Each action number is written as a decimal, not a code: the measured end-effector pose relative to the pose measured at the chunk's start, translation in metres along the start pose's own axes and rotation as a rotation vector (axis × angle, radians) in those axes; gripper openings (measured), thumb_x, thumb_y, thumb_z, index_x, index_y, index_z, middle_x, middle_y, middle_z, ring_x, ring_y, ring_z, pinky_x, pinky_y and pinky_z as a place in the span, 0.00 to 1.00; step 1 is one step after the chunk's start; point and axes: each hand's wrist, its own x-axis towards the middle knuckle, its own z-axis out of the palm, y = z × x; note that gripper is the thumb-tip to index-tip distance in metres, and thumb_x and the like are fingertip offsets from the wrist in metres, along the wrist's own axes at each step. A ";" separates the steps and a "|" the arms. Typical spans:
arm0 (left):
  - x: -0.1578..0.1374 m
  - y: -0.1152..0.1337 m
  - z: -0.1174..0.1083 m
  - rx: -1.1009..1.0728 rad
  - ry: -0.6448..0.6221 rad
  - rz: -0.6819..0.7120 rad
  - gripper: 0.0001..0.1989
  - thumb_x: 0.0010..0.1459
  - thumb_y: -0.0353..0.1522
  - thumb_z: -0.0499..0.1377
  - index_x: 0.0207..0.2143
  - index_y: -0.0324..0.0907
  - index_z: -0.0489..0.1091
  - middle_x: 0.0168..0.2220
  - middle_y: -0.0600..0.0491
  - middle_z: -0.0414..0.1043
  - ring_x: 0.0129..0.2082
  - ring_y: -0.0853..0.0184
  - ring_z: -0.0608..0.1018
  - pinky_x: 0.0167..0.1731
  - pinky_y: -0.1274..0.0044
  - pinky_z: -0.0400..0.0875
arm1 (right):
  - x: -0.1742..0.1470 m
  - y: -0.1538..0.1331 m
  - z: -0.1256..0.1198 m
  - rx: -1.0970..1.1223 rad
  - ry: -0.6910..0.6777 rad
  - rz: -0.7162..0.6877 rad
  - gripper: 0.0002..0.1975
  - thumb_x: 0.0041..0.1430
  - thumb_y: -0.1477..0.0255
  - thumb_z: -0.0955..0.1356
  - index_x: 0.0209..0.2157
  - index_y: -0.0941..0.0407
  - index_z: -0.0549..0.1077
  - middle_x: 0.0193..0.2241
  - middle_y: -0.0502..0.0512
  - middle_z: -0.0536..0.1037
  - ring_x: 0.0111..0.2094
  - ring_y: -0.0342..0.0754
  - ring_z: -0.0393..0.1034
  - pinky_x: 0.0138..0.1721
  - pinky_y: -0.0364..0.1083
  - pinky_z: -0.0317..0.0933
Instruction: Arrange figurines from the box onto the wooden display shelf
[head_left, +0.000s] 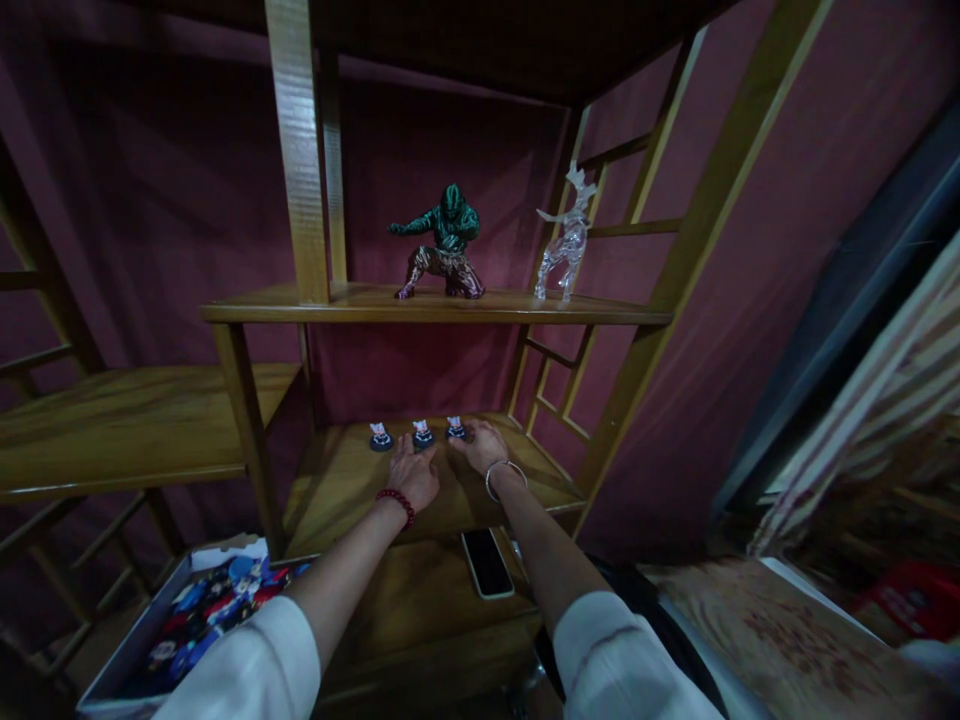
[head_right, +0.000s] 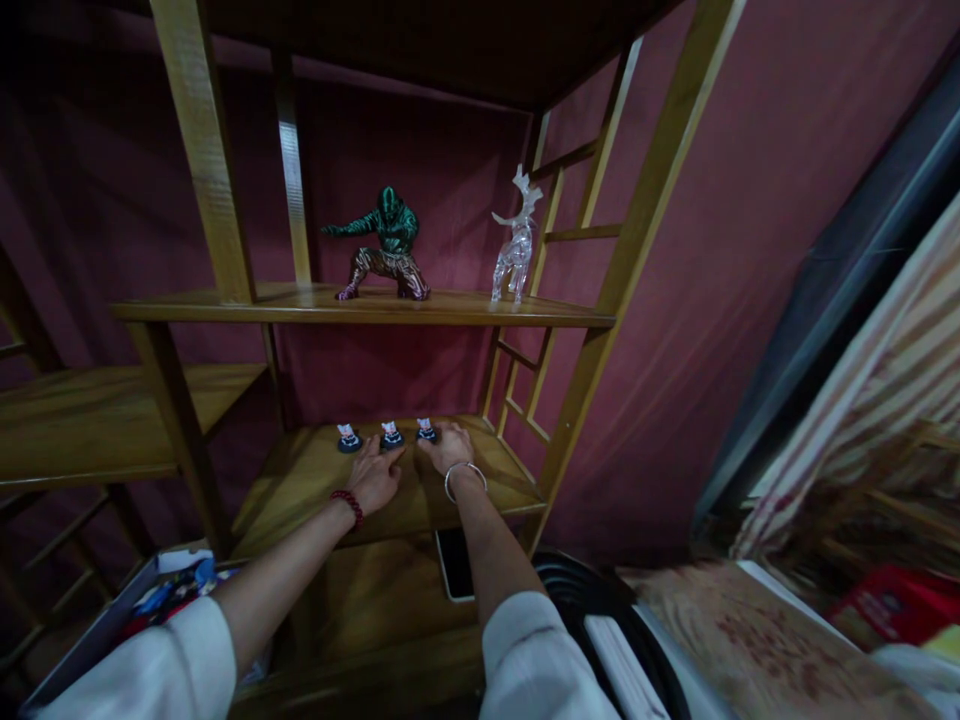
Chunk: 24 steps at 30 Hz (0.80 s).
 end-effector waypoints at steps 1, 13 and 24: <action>-0.003 -0.001 -0.002 0.000 -0.007 0.002 0.23 0.51 0.31 0.49 0.51 0.46 0.62 0.59 0.50 0.48 0.59 0.57 0.50 0.55 0.68 0.46 | 0.000 0.000 0.001 0.023 0.019 0.019 0.21 0.45 0.61 0.67 0.41 0.56 0.69 0.38 0.56 0.71 0.40 0.48 0.65 0.42 0.44 0.56; -0.040 -0.021 -0.026 0.056 -0.011 0.007 0.21 0.52 0.32 0.47 0.49 0.40 0.65 0.55 0.45 0.58 0.56 0.60 0.57 0.54 0.71 0.50 | -0.022 -0.009 -0.002 0.185 0.121 0.087 0.09 0.46 0.67 0.66 0.31 0.55 0.68 0.30 0.50 0.73 0.30 0.41 0.67 0.34 0.39 0.59; -0.056 -0.035 -0.032 0.066 0.016 0.040 0.20 0.54 0.32 0.46 0.49 0.40 0.63 0.54 0.47 0.59 0.56 0.62 0.57 0.54 0.70 0.51 | -0.045 -0.035 -0.010 -0.005 -0.022 0.053 0.12 0.53 0.71 0.60 0.37 0.50 0.73 0.36 0.50 0.74 0.34 0.42 0.69 0.36 0.38 0.59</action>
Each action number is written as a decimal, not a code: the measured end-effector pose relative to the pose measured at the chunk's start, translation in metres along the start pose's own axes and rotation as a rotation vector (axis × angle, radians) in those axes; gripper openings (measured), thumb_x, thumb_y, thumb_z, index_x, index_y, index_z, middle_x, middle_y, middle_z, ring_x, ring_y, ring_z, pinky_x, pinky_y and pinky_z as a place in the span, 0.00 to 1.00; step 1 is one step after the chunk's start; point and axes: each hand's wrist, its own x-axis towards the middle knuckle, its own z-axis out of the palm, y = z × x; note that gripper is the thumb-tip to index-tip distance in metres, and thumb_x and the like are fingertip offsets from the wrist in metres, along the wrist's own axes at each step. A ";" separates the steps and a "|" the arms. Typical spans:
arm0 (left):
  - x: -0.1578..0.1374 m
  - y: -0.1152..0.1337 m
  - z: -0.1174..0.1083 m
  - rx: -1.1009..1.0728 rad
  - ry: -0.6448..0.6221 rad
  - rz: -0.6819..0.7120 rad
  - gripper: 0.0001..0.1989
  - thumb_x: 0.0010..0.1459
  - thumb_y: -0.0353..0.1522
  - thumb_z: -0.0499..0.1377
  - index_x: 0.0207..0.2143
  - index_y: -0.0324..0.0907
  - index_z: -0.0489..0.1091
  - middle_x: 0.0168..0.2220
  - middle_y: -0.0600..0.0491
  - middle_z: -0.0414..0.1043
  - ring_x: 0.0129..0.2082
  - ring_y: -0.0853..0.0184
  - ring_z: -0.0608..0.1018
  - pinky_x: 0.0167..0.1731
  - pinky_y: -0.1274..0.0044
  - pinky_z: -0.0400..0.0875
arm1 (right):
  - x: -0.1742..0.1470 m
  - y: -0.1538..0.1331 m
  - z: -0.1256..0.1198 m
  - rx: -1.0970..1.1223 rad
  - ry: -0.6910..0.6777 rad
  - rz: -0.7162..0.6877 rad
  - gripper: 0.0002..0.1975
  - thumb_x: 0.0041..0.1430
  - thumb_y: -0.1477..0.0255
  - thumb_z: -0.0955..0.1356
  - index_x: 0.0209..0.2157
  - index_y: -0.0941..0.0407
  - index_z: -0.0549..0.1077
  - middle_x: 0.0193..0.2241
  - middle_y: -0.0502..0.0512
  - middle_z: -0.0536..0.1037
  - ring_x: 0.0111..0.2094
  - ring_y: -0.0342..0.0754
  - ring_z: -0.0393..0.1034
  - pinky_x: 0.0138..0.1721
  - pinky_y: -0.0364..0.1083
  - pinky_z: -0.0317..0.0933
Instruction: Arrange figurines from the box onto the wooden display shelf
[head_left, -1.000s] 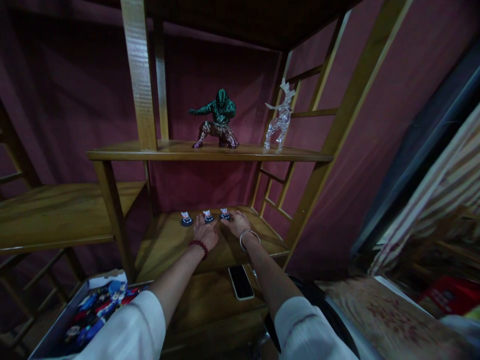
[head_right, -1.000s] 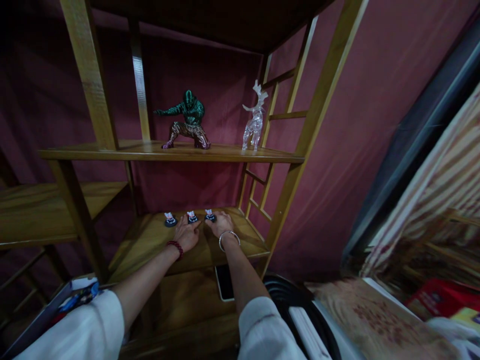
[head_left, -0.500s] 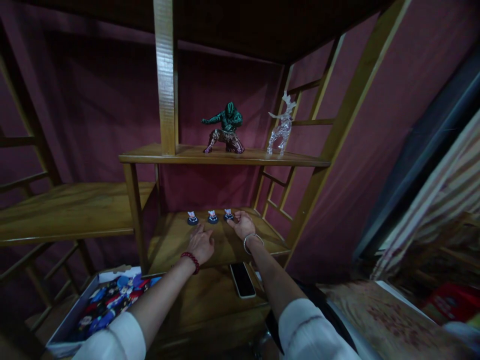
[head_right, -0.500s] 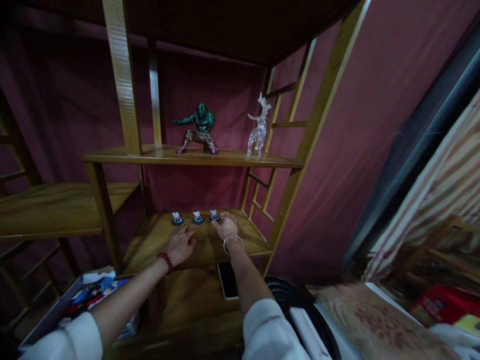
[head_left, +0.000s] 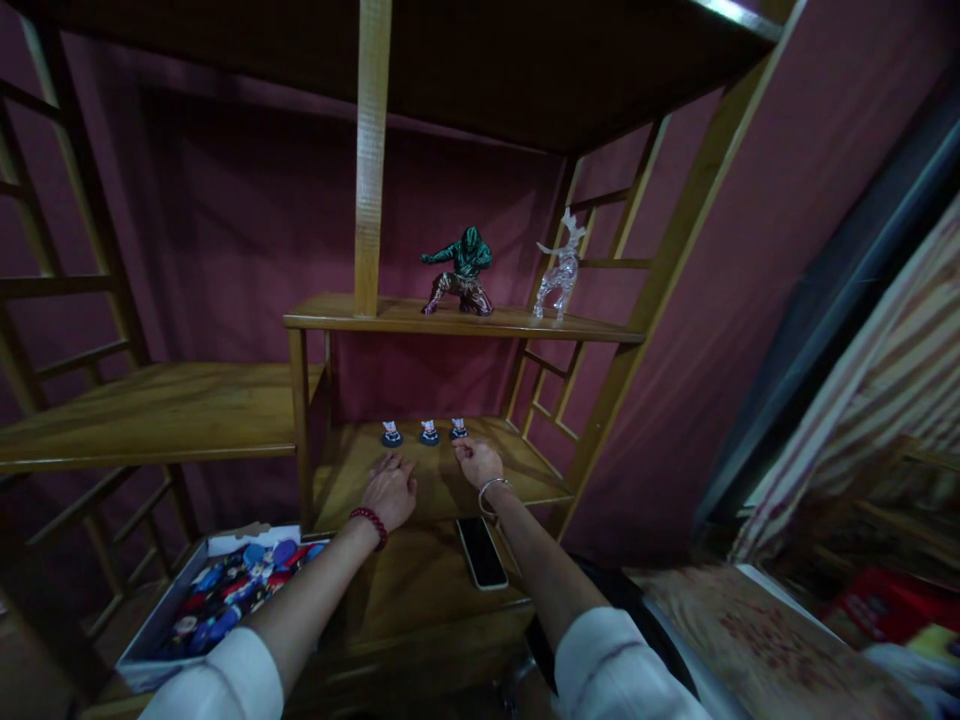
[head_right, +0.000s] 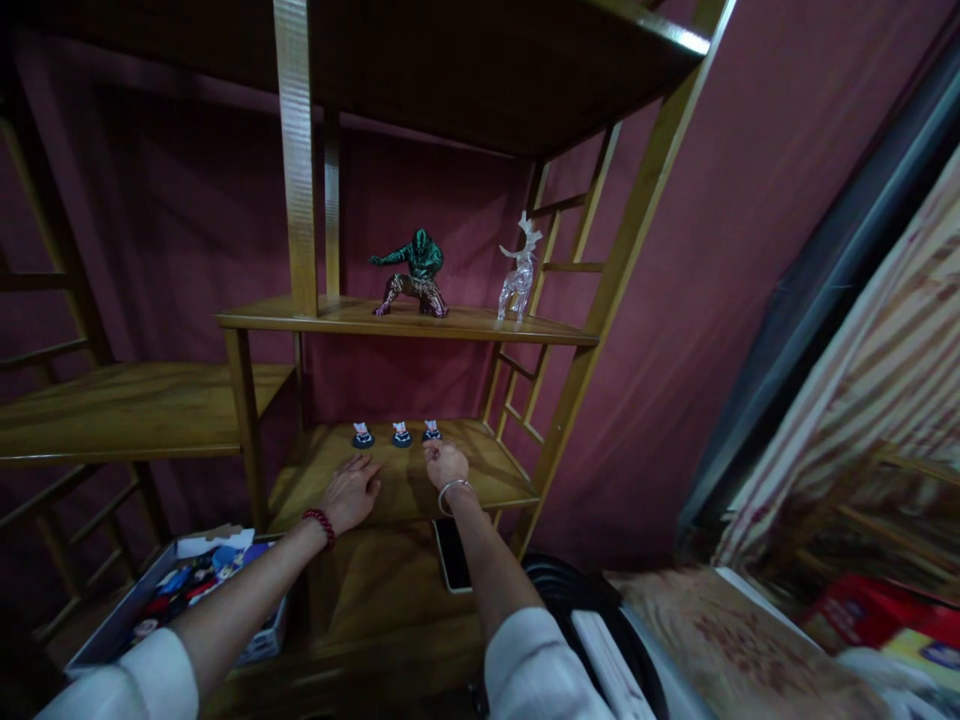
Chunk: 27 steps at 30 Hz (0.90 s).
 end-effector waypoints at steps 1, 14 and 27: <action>-0.001 -0.001 0.000 0.002 0.005 0.004 0.20 0.54 0.32 0.46 0.49 0.41 0.63 0.54 0.47 0.59 0.56 0.63 0.58 0.54 0.70 0.51 | -0.001 -0.002 0.001 -0.025 -0.005 0.004 0.13 0.54 0.71 0.60 0.38 0.50 0.73 0.37 0.50 0.74 0.35 0.43 0.69 0.37 0.38 0.59; 0.000 -0.002 -0.003 -0.005 0.052 -0.162 0.21 0.53 0.34 0.47 0.50 0.45 0.62 0.56 0.48 0.54 0.57 0.60 0.55 0.53 0.70 0.51 | 0.000 -0.027 0.013 -0.044 -0.016 -0.040 0.20 0.52 0.75 0.60 0.48 0.53 0.66 0.45 0.55 0.70 0.44 0.47 0.65 0.45 0.41 0.56; 0.033 -0.008 0.002 -0.032 -0.016 -0.251 0.27 0.50 0.44 0.48 0.55 0.57 0.53 0.61 0.50 0.41 0.60 0.51 0.43 0.53 0.62 0.45 | 0.013 -0.040 0.023 -0.049 -0.088 -0.010 0.22 0.50 0.62 0.65 0.46 0.55 0.65 0.38 0.57 0.73 0.39 0.47 0.68 0.37 0.42 0.58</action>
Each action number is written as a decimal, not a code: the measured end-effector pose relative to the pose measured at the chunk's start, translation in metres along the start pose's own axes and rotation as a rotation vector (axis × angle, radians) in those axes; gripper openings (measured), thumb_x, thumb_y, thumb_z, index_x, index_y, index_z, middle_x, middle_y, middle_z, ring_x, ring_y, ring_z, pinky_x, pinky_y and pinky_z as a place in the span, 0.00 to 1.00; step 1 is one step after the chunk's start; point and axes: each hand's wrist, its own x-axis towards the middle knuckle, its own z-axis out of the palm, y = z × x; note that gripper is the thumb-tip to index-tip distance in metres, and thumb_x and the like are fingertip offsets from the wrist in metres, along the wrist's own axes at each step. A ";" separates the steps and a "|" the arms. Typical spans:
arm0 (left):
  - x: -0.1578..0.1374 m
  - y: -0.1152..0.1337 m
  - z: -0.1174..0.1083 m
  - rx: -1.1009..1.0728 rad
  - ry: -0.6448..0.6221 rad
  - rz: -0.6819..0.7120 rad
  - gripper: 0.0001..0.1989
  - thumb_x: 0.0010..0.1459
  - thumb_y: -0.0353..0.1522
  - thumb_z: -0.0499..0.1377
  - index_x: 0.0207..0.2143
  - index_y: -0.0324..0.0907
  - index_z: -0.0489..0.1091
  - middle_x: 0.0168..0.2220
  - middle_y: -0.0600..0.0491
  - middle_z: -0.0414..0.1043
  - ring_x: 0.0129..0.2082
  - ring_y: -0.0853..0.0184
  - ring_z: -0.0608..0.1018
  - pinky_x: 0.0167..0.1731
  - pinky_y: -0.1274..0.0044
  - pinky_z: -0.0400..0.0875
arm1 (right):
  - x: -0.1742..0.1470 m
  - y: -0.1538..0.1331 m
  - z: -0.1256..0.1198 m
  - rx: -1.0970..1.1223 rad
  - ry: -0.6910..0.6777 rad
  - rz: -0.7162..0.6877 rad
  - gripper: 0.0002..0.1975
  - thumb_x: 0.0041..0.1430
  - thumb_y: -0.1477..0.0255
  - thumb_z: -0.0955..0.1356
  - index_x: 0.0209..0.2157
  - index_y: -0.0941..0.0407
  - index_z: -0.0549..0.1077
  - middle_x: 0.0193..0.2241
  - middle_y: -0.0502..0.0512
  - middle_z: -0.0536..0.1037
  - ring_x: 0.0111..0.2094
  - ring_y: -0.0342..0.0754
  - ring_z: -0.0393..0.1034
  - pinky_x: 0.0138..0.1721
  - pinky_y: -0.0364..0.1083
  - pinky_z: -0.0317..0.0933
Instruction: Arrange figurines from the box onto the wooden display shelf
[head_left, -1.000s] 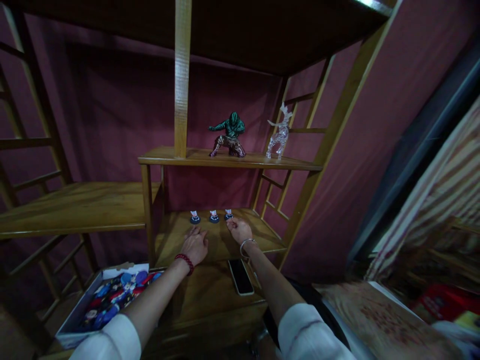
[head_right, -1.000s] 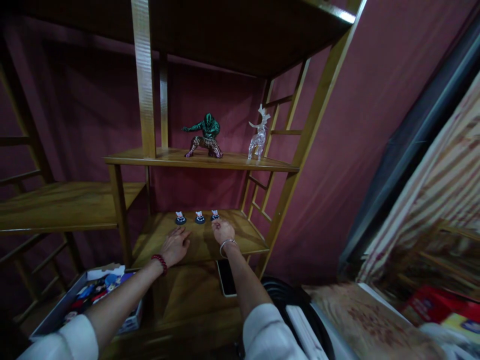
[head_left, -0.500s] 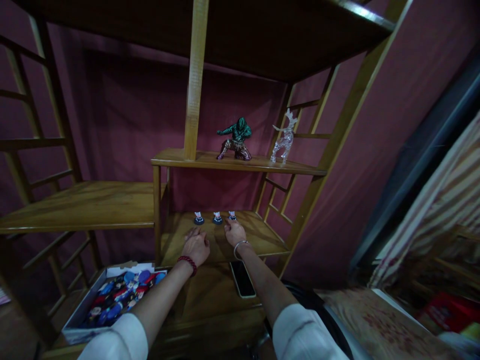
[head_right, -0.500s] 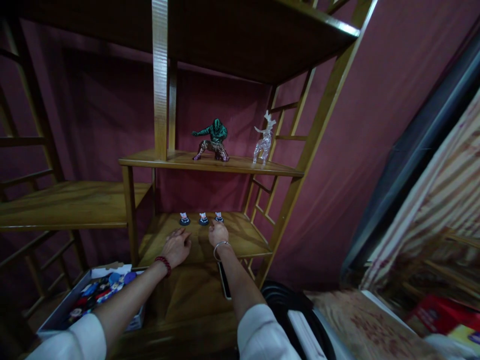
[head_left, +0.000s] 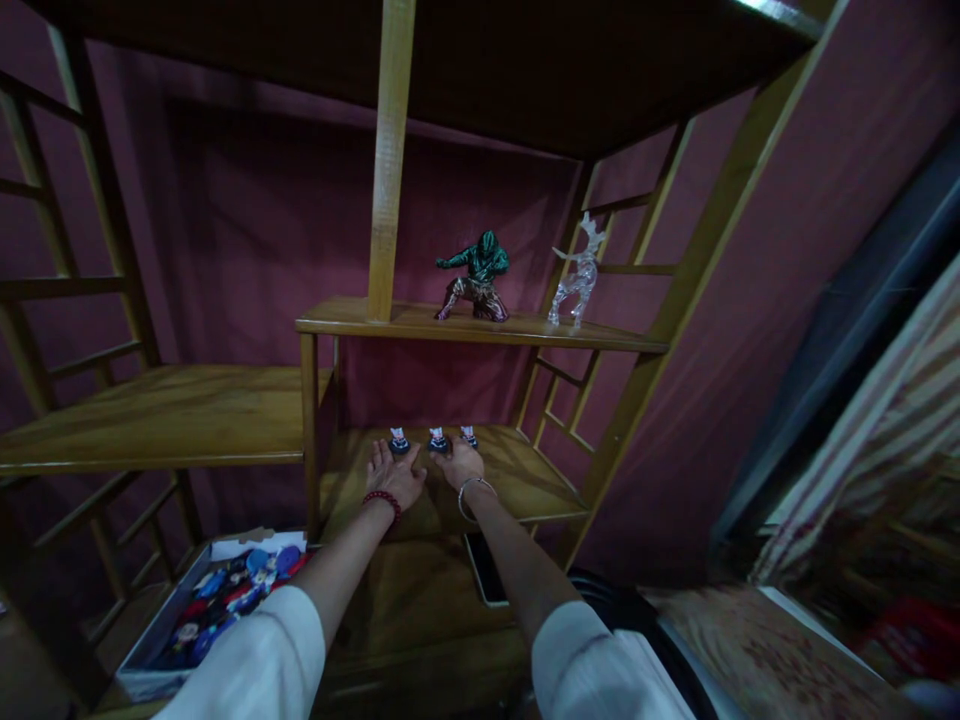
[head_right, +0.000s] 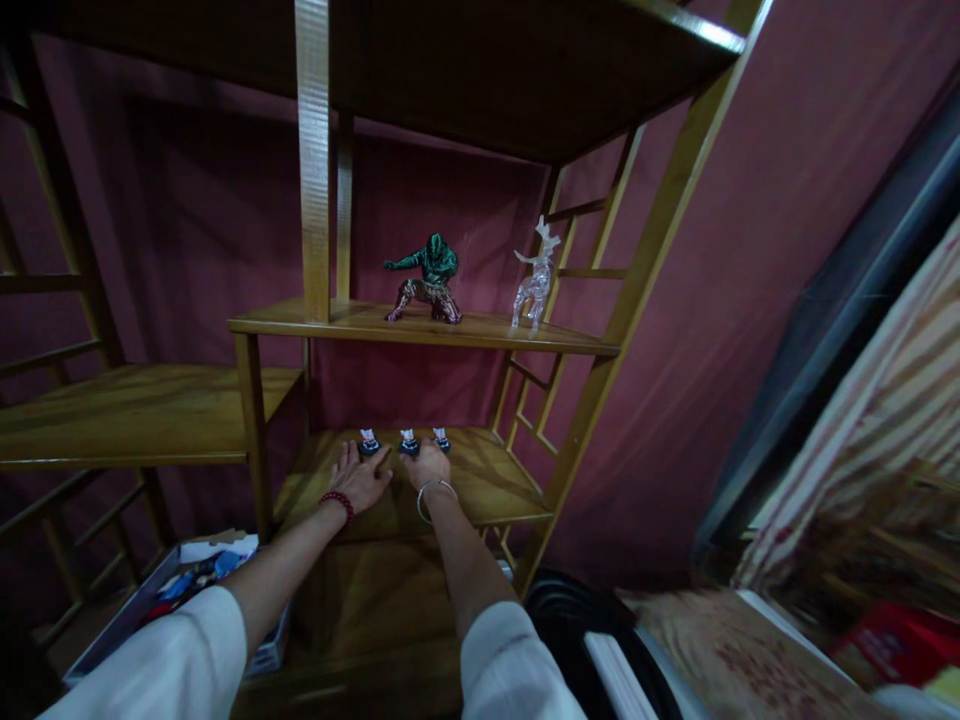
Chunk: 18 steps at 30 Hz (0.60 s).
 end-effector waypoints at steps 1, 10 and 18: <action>0.003 0.000 0.001 0.002 -0.004 -0.007 0.27 0.50 0.45 0.48 0.55 0.56 0.53 0.61 0.50 0.41 0.60 0.51 0.43 0.53 0.62 0.44 | 0.001 0.000 0.000 -0.003 -0.006 0.002 0.22 0.50 0.61 0.64 0.46 0.55 0.65 0.40 0.57 0.72 0.40 0.47 0.68 0.37 0.42 0.58; 0.015 0.002 0.001 0.031 -0.021 -0.016 0.27 0.49 0.47 0.48 0.53 0.56 0.56 0.61 0.52 0.44 0.60 0.52 0.44 0.54 0.63 0.41 | 0.005 -0.003 0.001 -0.035 -0.027 0.007 0.23 0.51 0.59 0.63 0.47 0.53 0.63 0.44 0.57 0.70 0.42 0.50 0.67 0.39 0.45 0.58; 0.014 0.001 0.004 0.082 0.054 0.005 0.25 0.51 0.44 0.46 0.53 0.54 0.58 0.57 0.49 0.52 0.58 0.54 0.52 0.53 0.64 0.45 | 0.006 -0.002 0.005 -0.070 -0.011 -0.009 0.20 0.53 0.60 0.62 0.47 0.52 0.64 0.45 0.57 0.68 0.43 0.50 0.66 0.39 0.45 0.57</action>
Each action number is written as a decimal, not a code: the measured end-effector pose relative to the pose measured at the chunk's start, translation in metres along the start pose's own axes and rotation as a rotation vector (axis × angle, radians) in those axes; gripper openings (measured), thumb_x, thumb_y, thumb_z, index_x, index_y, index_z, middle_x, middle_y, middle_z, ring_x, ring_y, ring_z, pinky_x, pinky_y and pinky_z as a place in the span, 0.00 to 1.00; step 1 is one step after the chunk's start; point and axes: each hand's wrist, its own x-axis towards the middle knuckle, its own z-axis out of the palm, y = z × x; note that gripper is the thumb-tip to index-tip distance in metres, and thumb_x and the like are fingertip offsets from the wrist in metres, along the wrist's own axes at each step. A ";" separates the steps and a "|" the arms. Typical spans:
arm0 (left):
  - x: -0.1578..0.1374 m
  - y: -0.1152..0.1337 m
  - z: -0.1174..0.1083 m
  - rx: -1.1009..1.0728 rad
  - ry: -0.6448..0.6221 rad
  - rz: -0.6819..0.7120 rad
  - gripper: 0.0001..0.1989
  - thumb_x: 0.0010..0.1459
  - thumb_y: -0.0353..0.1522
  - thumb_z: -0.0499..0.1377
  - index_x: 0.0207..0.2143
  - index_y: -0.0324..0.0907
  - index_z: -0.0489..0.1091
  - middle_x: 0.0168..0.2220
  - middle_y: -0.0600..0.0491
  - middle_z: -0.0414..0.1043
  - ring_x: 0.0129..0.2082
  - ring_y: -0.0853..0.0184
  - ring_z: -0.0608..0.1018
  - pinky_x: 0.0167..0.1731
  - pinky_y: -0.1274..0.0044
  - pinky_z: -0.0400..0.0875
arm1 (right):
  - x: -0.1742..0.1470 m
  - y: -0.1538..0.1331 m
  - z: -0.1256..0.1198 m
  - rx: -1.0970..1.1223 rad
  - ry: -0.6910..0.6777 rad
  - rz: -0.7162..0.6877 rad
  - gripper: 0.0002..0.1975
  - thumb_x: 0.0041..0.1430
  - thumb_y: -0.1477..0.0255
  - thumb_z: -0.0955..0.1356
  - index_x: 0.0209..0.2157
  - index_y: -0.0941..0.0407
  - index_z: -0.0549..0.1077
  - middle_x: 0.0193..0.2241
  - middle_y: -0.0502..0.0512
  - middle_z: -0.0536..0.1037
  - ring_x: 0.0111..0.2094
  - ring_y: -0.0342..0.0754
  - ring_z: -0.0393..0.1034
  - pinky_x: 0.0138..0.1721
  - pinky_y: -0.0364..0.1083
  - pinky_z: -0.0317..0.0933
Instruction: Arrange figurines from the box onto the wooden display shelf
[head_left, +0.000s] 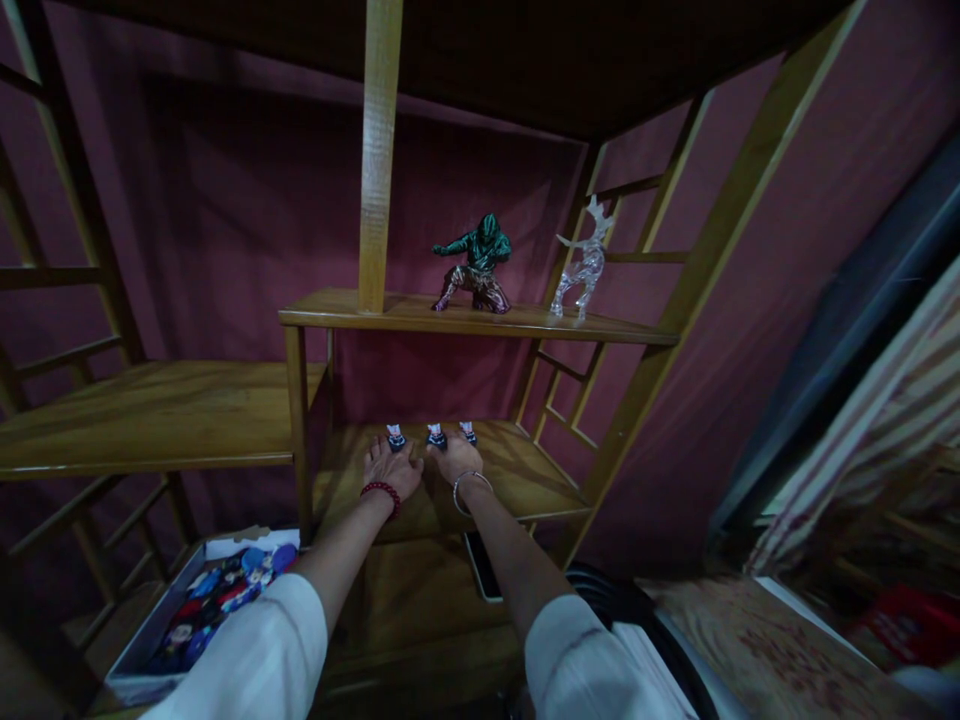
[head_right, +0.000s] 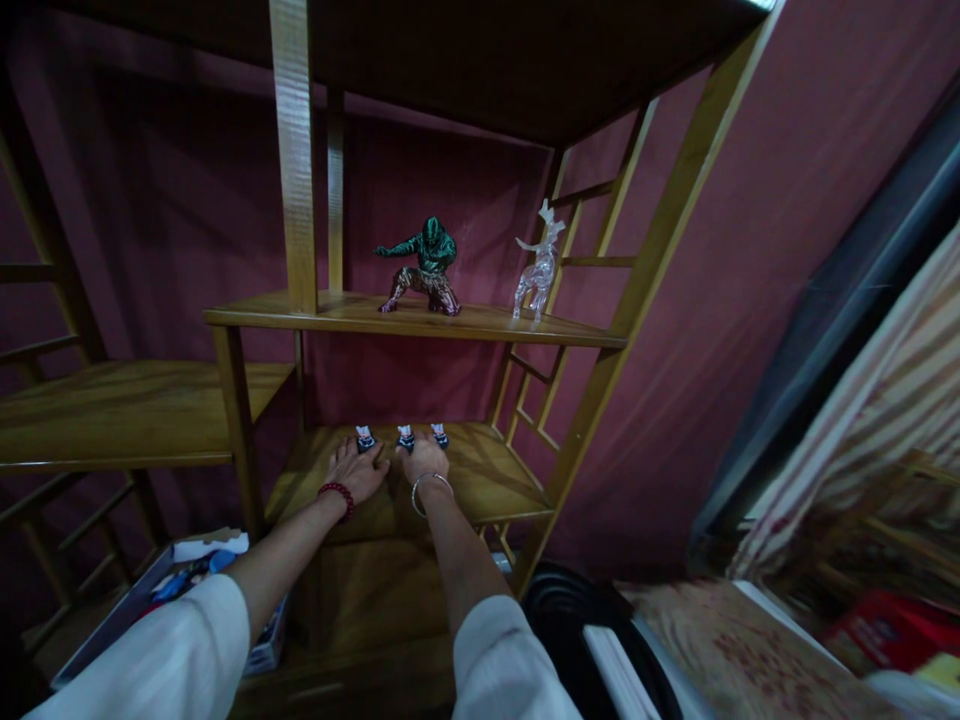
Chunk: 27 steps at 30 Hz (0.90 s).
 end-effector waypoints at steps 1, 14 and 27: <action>-0.001 0.000 0.000 0.003 0.006 -0.002 0.25 0.52 0.44 0.46 0.53 0.53 0.58 0.57 0.49 0.53 0.57 0.54 0.52 0.52 0.65 0.45 | 0.000 0.000 0.000 -0.004 -0.001 -0.002 0.20 0.53 0.60 0.62 0.47 0.52 0.64 0.45 0.57 0.68 0.42 0.50 0.66 0.39 0.45 0.58; -0.006 0.001 -0.007 0.015 0.013 -0.041 0.23 0.52 0.42 0.47 0.51 0.50 0.60 0.54 0.47 0.56 0.54 0.55 0.57 0.50 0.66 0.50 | -0.003 -0.001 -0.003 -0.004 0.007 -0.012 0.18 0.53 0.60 0.62 0.44 0.51 0.67 0.45 0.56 0.68 0.41 0.50 0.67 0.37 0.45 0.58; -0.009 0.002 -0.007 0.018 0.051 -0.039 0.23 0.52 0.42 0.47 0.50 0.48 0.63 0.53 0.45 0.58 0.53 0.54 0.58 0.50 0.65 0.50 | -0.003 0.000 -0.005 0.037 0.009 -0.033 0.18 0.52 0.61 0.62 0.44 0.51 0.67 0.44 0.55 0.69 0.42 0.49 0.67 0.38 0.44 0.58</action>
